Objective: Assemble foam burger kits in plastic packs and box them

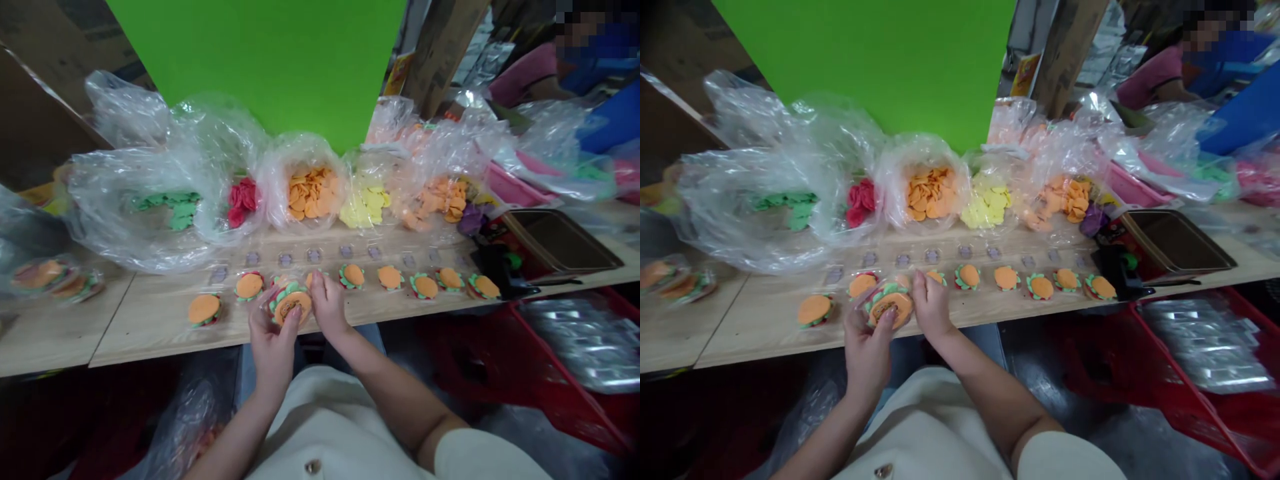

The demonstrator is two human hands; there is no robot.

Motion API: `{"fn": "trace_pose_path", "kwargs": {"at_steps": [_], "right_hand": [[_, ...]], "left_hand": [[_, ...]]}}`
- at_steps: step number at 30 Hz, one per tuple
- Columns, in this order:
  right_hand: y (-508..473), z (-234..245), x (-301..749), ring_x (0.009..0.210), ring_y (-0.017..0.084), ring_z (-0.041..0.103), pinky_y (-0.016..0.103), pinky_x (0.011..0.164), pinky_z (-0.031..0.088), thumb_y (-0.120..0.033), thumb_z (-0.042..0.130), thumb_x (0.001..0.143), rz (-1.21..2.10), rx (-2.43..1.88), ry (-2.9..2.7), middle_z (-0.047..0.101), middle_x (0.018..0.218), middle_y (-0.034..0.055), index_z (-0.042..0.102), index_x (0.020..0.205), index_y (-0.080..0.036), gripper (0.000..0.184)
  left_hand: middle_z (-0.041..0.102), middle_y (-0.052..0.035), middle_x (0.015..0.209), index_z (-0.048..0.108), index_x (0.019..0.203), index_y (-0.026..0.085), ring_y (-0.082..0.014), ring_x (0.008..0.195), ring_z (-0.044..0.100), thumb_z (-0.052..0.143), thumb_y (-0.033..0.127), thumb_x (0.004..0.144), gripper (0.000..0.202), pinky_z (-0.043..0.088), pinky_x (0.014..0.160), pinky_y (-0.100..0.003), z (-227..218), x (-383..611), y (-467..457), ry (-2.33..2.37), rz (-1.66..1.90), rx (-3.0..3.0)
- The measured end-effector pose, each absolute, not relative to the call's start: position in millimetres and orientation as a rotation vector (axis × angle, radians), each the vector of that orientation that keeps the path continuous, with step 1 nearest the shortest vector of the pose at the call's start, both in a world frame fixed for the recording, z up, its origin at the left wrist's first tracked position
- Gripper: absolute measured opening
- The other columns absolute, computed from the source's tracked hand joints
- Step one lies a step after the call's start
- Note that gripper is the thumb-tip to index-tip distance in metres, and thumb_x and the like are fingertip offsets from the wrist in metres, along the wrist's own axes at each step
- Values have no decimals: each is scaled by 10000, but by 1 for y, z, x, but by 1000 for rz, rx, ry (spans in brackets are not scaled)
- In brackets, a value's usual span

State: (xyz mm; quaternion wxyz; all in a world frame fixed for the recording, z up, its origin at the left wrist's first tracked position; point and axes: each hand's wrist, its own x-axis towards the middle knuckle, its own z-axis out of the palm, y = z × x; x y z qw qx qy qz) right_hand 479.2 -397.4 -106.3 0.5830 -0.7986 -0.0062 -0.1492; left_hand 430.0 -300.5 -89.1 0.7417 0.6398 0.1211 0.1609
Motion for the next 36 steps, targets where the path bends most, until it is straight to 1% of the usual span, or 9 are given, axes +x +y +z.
{"fn": "trace_pose_path", "kwargs": {"at_steps": [3,5,11,15,20,24,28,33,36], "right_hand": [[-411,-105,472,497,95,380,238,511,285,-347,320,907,-262,-1966,-158,390,509,-36,367,566,-198,374],[-421,-109,459,509,94,383,236,521,279,-350,339,898,-65,-2060,-325,391,513,-34,365,560,-196,372],[-441,-126,402,587,93,410,209,547,292,-367,383,893,569,-2071,-574,461,625,-29,438,662,-185,300],[-452,-123,376,655,103,434,207,590,336,-376,375,898,592,-1986,-641,491,738,-8,460,778,-186,240],[-450,-120,363,660,131,414,243,611,345,-398,289,916,438,-2069,-822,456,717,15,437,741,-190,309],[-447,-125,357,666,136,414,254,622,346,-397,252,926,457,-2071,-886,444,690,12,419,706,-196,342],[-449,-127,358,646,116,420,232,602,343,-361,317,918,512,-1974,-681,453,686,-7,421,708,-197,285],[-451,-130,366,657,111,452,229,622,361,-307,338,903,385,-1923,-284,474,680,-16,428,705,-199,243],[-455,-135,361,675,118,458,239,634,366,-309,337,903,371,-1943,-311,483,706,-5,435,725,-198,232]], "left_hand": [[571,-38,1079,483,1048,233,-186,960,564,697,325,664,448,454,822,-303,-87,417,-287,283,46,1266],[598,-36,1021,499,999,221,-196,912,577,705,374,640,440,461,776,-301,-87,403,-275,283,-225,1240],[609,-55,997,590,964,191,-216,961,549,598,346,753,262,433,834,-338,-95,365,-254,215,-741,1416],[590,-69,1050,609,958,201,-212,967,549,563,336,784,226,432,830,-339,-94,361,-247,85,-747,1493],[586,-35,856,664,858,217,-154,820,551,572,296,788,140,429,749,-278,-87,364,-243,-213,-607,1823],[601,-28,835,679,865,238,-141,789,557,539,281,813,155,427,719,-262,-87,359,-247,-267,-588,1896],[621,-34,794,693,804,215,-154,761,565,573,322,781,163,434,698,-263,-95,361,-249,-91,-657,1794],[639,-20,843,636,908,196,-146,743,571,671,318,694,248,452,678,-256,-108,368,-251,378,-538,1383],[651,-26,813,641,834,178,-147,734,576,690,303,678,205,455,688,-261,-111,368,-255,444,-542,1310]]}}
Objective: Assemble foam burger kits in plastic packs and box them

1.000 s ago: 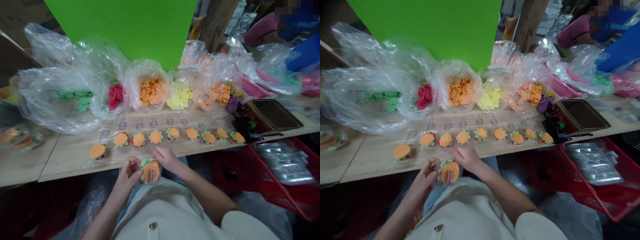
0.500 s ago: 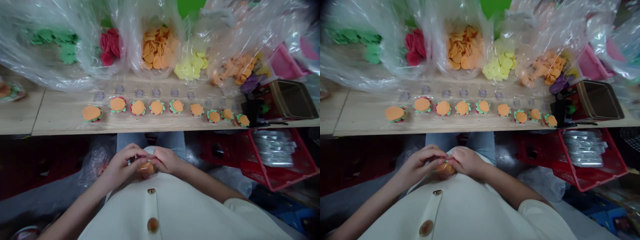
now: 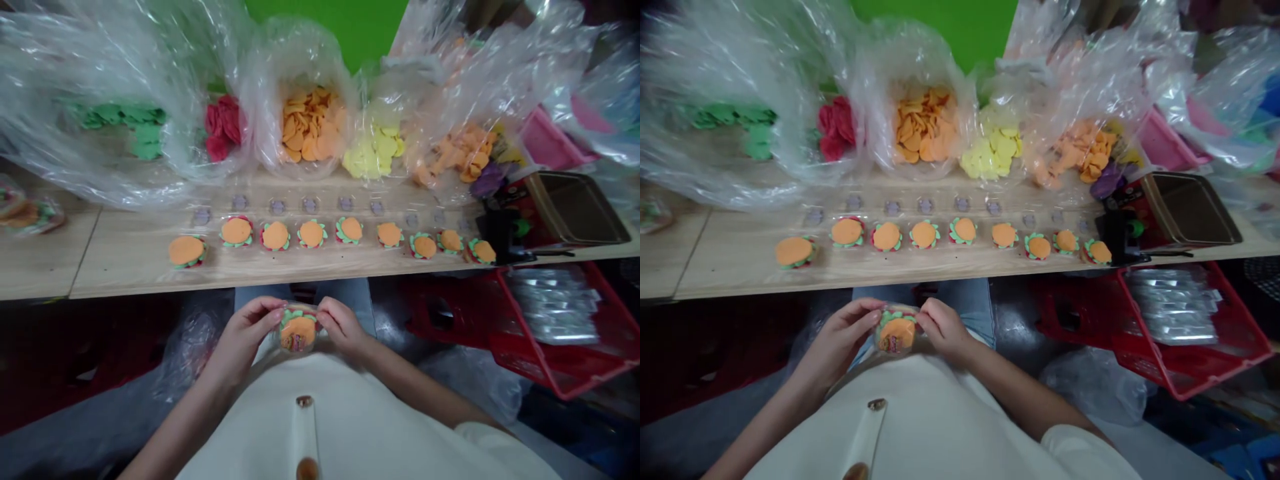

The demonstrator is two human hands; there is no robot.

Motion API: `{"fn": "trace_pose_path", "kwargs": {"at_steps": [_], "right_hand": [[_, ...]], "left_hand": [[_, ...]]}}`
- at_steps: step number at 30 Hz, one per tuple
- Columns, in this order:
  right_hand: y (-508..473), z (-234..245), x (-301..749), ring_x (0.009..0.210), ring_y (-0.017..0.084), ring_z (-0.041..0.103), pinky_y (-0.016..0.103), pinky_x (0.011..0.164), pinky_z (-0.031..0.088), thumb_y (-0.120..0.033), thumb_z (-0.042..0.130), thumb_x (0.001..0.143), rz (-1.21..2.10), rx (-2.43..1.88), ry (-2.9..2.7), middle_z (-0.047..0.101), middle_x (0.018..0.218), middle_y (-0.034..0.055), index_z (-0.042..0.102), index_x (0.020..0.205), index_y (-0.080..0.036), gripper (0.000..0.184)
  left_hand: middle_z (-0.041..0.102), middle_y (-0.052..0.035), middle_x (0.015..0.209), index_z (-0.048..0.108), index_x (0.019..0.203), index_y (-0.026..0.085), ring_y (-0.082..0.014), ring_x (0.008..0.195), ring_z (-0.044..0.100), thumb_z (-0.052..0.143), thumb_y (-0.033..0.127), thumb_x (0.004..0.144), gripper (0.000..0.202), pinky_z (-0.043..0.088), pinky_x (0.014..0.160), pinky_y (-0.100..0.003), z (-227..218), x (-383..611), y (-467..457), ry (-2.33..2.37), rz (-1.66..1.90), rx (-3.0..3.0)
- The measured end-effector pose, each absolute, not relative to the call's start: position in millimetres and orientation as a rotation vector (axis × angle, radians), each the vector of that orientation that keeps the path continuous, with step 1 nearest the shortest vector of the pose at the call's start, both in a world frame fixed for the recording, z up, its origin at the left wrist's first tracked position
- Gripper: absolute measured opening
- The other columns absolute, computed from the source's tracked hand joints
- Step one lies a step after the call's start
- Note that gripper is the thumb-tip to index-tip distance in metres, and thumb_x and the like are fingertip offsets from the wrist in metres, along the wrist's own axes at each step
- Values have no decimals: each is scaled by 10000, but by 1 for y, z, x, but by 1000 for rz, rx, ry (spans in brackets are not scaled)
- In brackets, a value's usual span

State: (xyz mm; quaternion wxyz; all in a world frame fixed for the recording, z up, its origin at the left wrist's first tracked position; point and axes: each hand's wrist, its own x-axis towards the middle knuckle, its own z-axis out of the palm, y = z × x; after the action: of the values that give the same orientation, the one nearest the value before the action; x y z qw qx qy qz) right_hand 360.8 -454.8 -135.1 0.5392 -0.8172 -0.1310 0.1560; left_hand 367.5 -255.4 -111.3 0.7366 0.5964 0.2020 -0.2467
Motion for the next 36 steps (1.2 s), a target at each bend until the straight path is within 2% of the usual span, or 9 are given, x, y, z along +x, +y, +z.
{"fn": "trace_pose_path", "kwargs": {"at_steps": [6,11,18,22,26,29,32,36], "right_hand": [[-471,-133,346,660,125,429,251,617,356,-335,305,915,502,-2039,-488,466,703,3,417,715,-200,267],[-473,-111,373,654,111,417,230,592,324,-372,424,871,578,-2102,-650,475,733,-5,438,742,-190,223],[-462,-100,389,560,94,368,224,515,252,-235,432,804,724,-2164,-822,456,642,-29,426,694,-194,117],[-460,-104,374,570,98,364,234,540,271,-190,455,726,617,-2105,-920,438,621,-34,400,634,-202,108],[-464,-113,374,560,90,348,226,546,280,-186,426,739,541,-2014,-774,398,595,-43,361,604,-200,150],[-469,-122,389,529,80,321,209,500,262,-244,410,783,529,-1941,-456,357,568,-55,345,603,-199,197],[-473,-129,406,522,76,341,199,489,292,-375,415,825,454,-1803,-150,362,565,-61,375,633,-197,265],[-476,-130,410,526,97,491,234,508,425,-588,458,768,519,-1434,201,489,604,-39,450,709,-190,402]], "left_hand": [[658,-40,840,691,779,193,-183,819,582,669,326,689,163,446,752,-276,-110,364,-262,354,-535,1526],[662,-35,839,700,781,202,-176,810,584,648,326,709,153,439,759,-273,-109,369,-266,233,-642,1572],[658,-22,778,672,783,197,-161,734,579,665,319,688,154,450,696,-270,-108,365,-274,197,-634,1570],[649,-45,795,694,780,213,-174,769,580,602,301,752,130,440,719,-285,-103,358,-275,-57,-563,1682],[641,-47,777,686,729,204,-182,768,580,623,328,735,139,444,728,-296,-103,366,-277,7,-610,1637],[650,-60,960,662,924,211,-208,888,591,633,404,720,283,455,785,-320,-107,378,-281,210,-682,1318],[599,-79,1138,536,1170,241,-227,985,584,646,396,719,490,464,813,-340,-109,391,-288,301,-757,1004],[600,-92,1119,499,1188,207,-219,967,594,566,410,789,453,482,790,-336,-106,415,-306,332,-614,913]]}}
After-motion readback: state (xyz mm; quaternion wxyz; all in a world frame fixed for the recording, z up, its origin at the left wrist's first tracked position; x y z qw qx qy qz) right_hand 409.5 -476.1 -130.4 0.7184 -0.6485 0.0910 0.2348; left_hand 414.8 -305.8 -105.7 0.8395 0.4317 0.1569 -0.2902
